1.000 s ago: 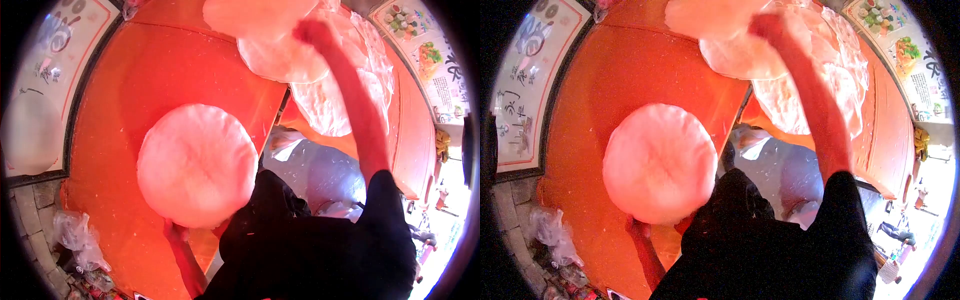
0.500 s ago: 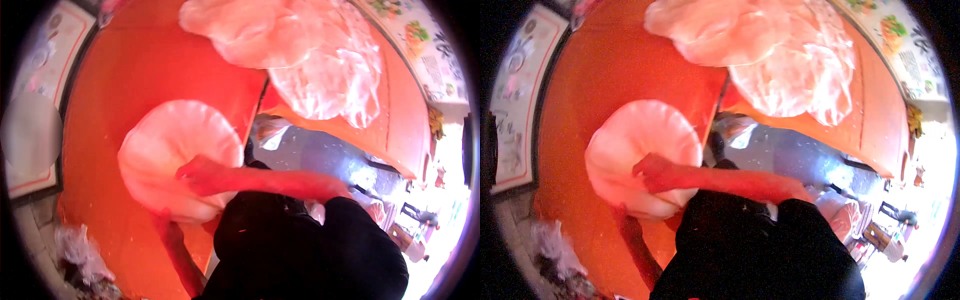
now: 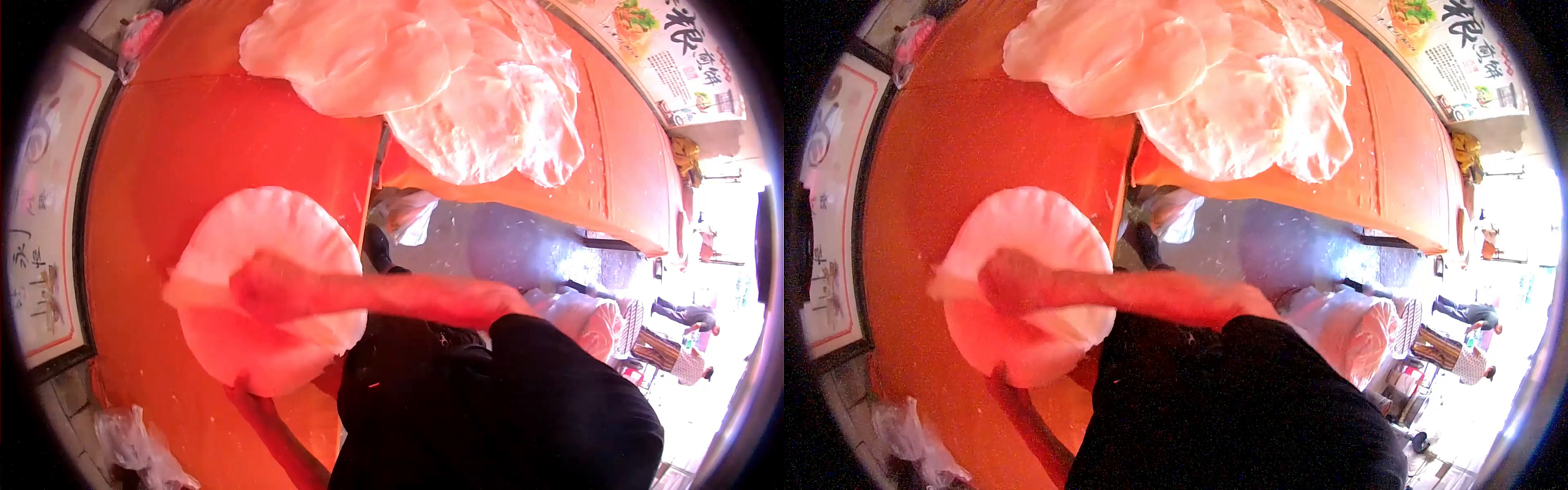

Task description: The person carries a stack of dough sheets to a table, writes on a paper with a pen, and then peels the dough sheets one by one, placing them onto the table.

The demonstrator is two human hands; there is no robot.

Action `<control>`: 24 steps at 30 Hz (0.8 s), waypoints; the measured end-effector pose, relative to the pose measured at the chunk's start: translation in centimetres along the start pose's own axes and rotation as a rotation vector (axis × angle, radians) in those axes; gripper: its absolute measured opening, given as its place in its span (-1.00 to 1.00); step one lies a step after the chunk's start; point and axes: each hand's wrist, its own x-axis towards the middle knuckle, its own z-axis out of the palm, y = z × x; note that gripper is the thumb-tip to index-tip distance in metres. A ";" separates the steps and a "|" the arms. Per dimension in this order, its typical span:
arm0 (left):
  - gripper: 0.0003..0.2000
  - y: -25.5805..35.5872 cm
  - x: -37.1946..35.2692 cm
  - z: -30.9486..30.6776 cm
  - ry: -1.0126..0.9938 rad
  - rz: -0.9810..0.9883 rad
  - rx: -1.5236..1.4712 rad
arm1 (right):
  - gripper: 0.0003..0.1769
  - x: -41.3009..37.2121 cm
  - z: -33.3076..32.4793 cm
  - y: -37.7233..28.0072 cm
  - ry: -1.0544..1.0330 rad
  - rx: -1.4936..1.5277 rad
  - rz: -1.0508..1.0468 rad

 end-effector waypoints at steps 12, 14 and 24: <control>-0.35 -4.2 -1.3 -15.2 0.079 -0.179 -0.371 | -0.55 -10.7 -31.0 -21.3 0.821 -1.365 0.234; -0.35 -5.5 -2.2 -16.3 0.068 -0.190 -0.399 | -0.30 -11.0 -30.0 -20.1 1.084 -1.711 0.342; -0.52 -0.8 -2.2 -4.7 0.011 0.116 0.059 | -0.36 -2.5 7.4 -2.4 -0.238 -0.587 0.170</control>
